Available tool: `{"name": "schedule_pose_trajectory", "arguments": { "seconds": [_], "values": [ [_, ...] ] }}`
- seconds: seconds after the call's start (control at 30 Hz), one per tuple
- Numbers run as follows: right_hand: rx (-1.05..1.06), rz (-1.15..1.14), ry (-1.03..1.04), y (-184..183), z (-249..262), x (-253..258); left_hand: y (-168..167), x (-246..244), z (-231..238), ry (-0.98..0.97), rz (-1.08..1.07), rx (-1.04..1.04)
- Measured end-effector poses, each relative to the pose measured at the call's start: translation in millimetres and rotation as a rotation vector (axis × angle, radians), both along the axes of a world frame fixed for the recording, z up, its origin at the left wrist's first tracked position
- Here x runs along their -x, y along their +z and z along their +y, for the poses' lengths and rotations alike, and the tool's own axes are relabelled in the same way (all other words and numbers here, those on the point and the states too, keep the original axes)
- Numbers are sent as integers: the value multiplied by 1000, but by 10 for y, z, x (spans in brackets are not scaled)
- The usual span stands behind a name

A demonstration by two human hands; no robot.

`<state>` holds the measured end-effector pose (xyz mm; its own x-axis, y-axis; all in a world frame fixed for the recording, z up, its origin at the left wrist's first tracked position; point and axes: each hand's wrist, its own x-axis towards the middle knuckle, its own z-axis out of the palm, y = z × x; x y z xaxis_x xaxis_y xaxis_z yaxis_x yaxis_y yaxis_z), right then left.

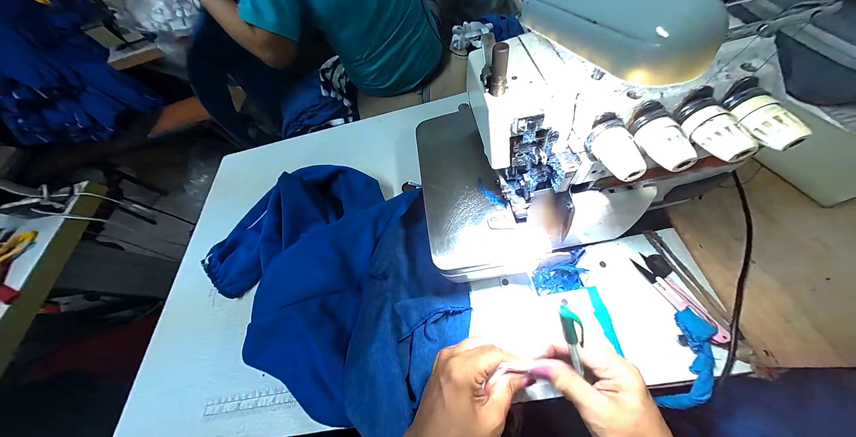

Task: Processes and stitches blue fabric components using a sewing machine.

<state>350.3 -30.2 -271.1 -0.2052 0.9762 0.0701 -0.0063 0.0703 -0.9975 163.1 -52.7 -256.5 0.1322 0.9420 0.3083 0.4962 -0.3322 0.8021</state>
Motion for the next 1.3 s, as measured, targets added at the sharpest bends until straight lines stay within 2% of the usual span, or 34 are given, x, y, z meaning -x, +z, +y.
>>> {"name": "schedule_pose_trajectory", "arguments": {
  "seconds": [0.13,0.27,0.4,0.5,0.87,1.3],
  "values": [
    [-72,106,-125,-90,132,-97,-18,-3,-17,69,293,15],
    [-289,-76,-202,-159,192,-155,-28,-78,-44,98,412,37],
    [-218,114,-135,-269,93,-93,7,-172,-90,129,553,-28],
    [-259,159,-131,-328,63,-74,43,-228,-109,148,638,-47],
    [-327,32,-120,-411,64,-58,182,-335,-43,165,759,13],
    [-358,-16,-62,-412,68,-42,213,-359,-23,114,777,33]
  ]
}}
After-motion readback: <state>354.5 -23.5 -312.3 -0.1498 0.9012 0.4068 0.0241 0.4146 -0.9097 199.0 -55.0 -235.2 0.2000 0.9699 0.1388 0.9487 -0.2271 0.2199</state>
